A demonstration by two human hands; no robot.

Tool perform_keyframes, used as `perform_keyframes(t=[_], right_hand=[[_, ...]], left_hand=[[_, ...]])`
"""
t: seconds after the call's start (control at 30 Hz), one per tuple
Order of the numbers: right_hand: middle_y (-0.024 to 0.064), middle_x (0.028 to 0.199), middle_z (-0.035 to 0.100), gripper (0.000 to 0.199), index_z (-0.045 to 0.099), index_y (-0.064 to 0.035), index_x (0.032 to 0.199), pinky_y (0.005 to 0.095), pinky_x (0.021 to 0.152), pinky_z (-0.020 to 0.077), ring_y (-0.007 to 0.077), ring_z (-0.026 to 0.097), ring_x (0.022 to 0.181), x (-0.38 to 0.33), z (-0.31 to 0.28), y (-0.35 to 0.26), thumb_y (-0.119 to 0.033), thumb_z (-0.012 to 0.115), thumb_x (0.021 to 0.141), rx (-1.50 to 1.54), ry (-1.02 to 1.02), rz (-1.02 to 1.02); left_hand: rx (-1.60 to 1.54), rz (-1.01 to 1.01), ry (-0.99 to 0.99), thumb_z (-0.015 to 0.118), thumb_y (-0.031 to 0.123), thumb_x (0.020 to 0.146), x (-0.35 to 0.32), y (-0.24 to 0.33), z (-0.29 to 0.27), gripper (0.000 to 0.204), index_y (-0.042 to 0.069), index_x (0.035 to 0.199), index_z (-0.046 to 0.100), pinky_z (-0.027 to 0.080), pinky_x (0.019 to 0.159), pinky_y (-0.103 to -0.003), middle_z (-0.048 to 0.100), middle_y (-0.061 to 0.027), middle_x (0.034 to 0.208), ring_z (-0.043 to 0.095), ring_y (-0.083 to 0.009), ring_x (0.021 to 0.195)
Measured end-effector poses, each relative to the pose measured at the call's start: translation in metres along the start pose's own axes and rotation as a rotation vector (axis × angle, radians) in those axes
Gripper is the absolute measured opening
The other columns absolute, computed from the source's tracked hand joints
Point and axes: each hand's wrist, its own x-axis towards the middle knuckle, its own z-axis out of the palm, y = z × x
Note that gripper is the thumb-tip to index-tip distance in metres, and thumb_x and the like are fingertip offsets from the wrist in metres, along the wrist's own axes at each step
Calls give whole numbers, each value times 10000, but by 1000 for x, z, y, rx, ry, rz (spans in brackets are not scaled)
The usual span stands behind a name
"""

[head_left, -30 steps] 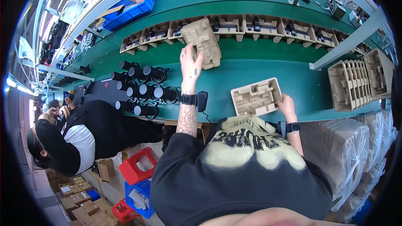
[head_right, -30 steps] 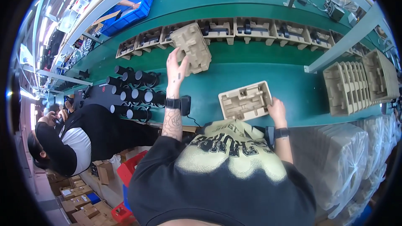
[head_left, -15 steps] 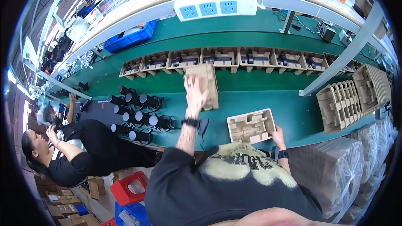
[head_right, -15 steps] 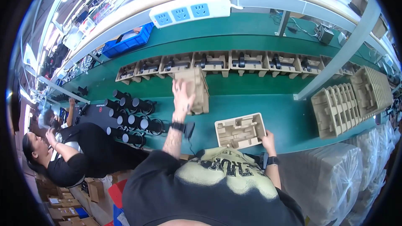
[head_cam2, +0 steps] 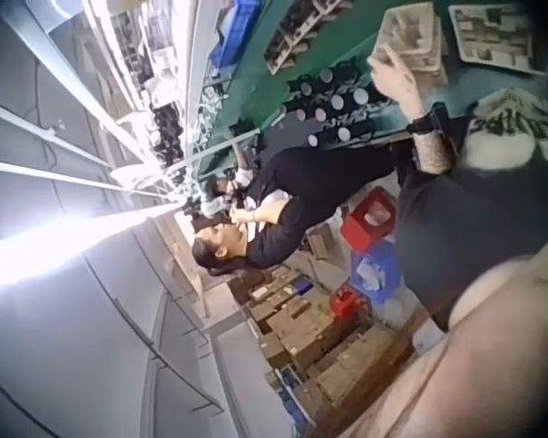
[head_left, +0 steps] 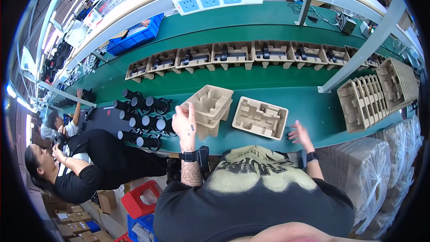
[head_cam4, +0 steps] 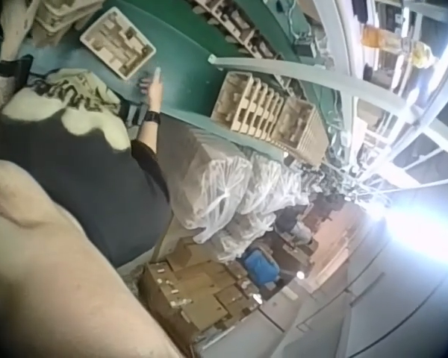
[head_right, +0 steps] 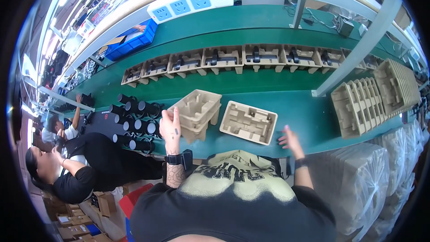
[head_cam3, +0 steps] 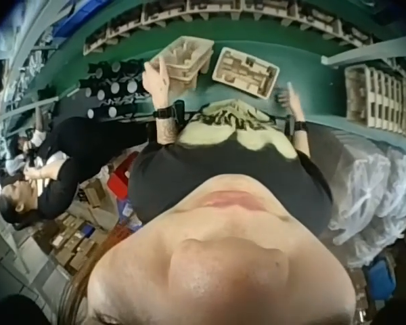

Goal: Packing black electronic components into cardboard trays at a manual assembly station.

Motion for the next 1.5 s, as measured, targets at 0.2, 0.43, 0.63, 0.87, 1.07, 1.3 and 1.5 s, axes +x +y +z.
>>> perform_keyframes(t=[0.2,0.43,0.63,0.87,1.07,1.3,1.5], right_hand=[[177,573,584,929,606,97,895,384,462,516,268,558,439,81,-85,164,-781,317,812,669,163,382],[204,578,581,961,592,127,729,473,499,542,324,522,421,97,-77,125,-813,396,751,630,336,520],[213,591,583,894,578,88,689,449,492,546,303,531,436,82,-69,105,-790,427,760,561,342,461],[203,646,591,848,586,83,701,421,496,552,275,544,482,78,-87,121,-752,461,780,536,267,496],[195,630,584,831,599,85,713,425,505,552,271,526,473,80,-78,100,-732,470,793,497,300,506],[194,629,588,824,596,83,704,428,513,553,273,524,472,71,-77,99,-724,464,801,509,321,528],[196,621,591,824,600,84,704,418,495,551,272,523,464,73,-79,98,-721,457,807,496,324,516]], left_hand=[[279,-77,-100,576,386,822,4,-23,-2,406,-4,934,581,468,761,-465,641,-218,806,610,-395,861],[213,-17,-21,560,330,823,6,-46,15,372,-28,922,567,466,761,-480,634,-247,814,608,-420,832],[99,18,37,554,293,830,1,-60,15,349,-48,907,543,453,760,-494,621,-266,841,589,-451,824],[153,6,16,539,266,841,-1,-48,20,342,-60,945,523,437,763,-504,595,-298,911,561,-465,855],[98,-28,56,536,267,843,-9,-49,15,342,-56,957,527,442,772,-498,601,-283,895,568,-451,853],[50,-10,43,531,257,838,-10,-50,15,332,-59,940,528,450,749,-489,607,-275,873,581,-441,826],[24,-2,73,533,236,826,-14,-52,18,308,-60,909,523,447,732,-486,605,-254,796,588,-426,781]])
